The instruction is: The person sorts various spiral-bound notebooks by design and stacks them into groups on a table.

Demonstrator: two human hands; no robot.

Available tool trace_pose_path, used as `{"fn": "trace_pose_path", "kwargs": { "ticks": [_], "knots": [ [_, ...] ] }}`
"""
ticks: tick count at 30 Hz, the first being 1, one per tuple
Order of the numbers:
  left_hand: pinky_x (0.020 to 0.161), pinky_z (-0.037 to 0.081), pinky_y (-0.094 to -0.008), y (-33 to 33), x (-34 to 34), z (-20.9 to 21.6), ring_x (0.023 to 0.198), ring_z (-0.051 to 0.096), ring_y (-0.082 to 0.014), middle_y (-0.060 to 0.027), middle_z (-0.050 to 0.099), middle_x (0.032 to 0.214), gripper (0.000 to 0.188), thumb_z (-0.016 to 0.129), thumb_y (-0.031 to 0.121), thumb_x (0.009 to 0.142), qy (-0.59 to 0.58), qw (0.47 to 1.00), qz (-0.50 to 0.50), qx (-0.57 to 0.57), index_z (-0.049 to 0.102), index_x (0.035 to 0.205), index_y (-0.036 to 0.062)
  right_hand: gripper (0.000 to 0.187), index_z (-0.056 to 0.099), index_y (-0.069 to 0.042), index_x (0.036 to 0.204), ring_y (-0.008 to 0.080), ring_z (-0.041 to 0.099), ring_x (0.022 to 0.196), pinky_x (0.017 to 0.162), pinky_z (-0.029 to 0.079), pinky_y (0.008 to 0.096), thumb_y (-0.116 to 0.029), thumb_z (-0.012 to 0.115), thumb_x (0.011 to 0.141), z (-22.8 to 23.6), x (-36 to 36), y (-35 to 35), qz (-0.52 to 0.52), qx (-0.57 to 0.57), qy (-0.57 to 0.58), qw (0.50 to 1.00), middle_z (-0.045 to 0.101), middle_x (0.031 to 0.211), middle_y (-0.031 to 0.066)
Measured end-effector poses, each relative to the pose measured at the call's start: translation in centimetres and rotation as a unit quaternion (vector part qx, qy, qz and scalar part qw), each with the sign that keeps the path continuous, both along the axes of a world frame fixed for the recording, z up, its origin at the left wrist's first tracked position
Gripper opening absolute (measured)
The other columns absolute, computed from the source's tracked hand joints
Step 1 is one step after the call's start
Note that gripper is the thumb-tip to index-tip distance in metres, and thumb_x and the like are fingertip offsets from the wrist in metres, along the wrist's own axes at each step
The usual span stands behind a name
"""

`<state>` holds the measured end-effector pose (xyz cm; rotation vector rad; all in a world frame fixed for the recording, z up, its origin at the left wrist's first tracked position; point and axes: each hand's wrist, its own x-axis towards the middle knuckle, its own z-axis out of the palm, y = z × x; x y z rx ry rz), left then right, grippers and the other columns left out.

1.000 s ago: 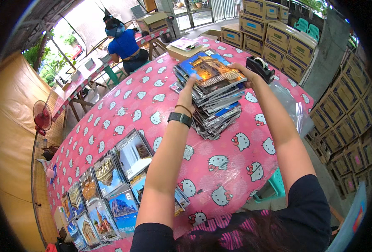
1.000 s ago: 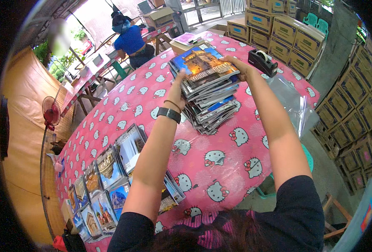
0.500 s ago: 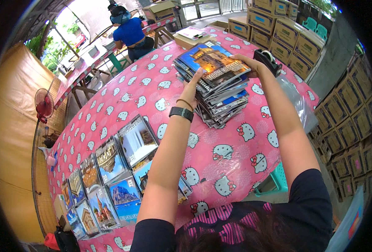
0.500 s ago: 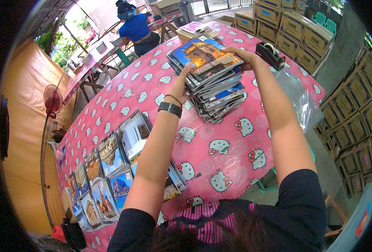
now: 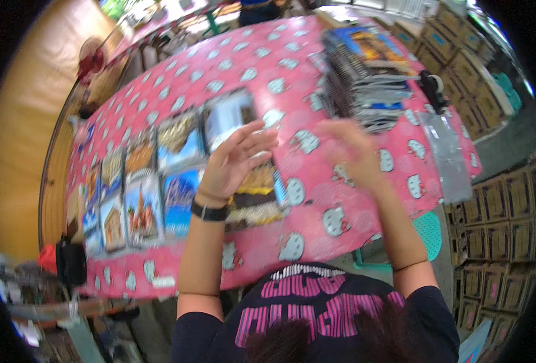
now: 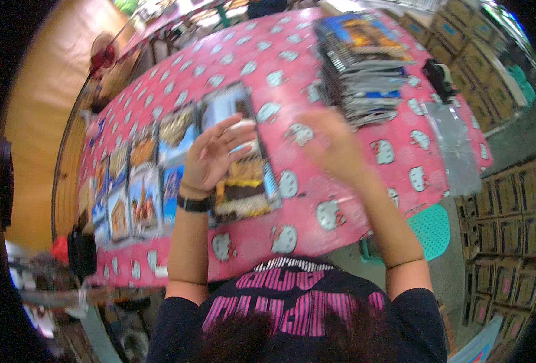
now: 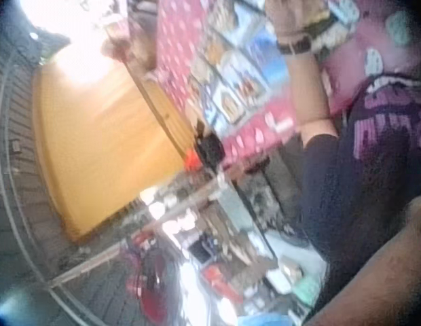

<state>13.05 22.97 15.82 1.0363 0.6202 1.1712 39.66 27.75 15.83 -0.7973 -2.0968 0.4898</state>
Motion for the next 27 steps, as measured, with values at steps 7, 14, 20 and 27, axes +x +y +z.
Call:
{"fn": "trace_pose_path", "kwargs": {
  "ticks": [7, 14, 20, 27],
  "knots": [
    [0.097, 0.038, -0.0472, -21.9, -7.9, -10.4, 0.110, 0.052, -0.0322, -0.0181, 0.055, 0.118, 0.067, 0.042, 0.054, 0.088, -0.100, 0.988, -0.063, -0.103, 0.044, 0.125, -0.0016, 0.051, 0.050, -0.010, 0.122, 0.0289, 0.042, 0.122, 0.101, 0.032, 0.0436, -0.008, 0.060, 0.072, -11.9, -12.9, -11.4, 0.045, 0.129, -0.252, 0.958, 0.044, 0.132, 0.0127],
    [0.095, 0.041, -0.0395, -25.1, -3.9, -12.0, 0.106, 0.055, -0.0268, -0.0173, 0.053, 0.121, 0.056, 0.050, 0.039, 0.088, -0.338, 0.903, 0.059, -0.258, 0.042, 0.125, -0.0026, 0.048, 0.053, -0.012, 0.122, 0.0267, 0.051, 0.112, 0.097, 0.037, 0.0426, -0.021, 0.065, 0.076, -2.9, -9.3, -19.8, 0.398, -0.079, -0.257, 0.877, 0.053, 0.123, 0.0115],
    [0.084, 0.045, -0.0314, -29.6, -7.5, -13.3, 0.095, 0.055, -0.0174, -0.0048, 0.056, 0.105, 0.038, 0.054, -0.002, 0.077, -0.151, 0.924, 0.156, -0.315, 0.049, 0.115, -0.0002, 0.045, 0.057, -0.003, 0.113, 0.0342, 0.053, 0.106, 0.092, 0.041, 0.0410, -0.033, 0.061, 0.080, -9.3, -21.0, 0.7, -0.017, 0.026, -0.122, 0.992, 0.057, 0.113, 0.0177],
    [0.083, 0.045, -0.0321, -37.2, -14.9, -19.0, 0.091, 0.057, -0.0188, -0.0060, 0.057, 0.102, 0.036, 0.056, -0.005, 0.075, -0.084, 0.883, 0.306, -0.346, 0.050, 0.111, -0.0015, 0.049, 0.061, -0.004, 0.105, 0.0316, 0.059, 0.100, 0.082, 0.048, 0.0413, -0.040, 0.067, 0.072, -11.4, -22.6, 12.6, -0.383, -0.279, -0.142, 0.869, 0.061, 0.108, 0.0178]
  ]
}}
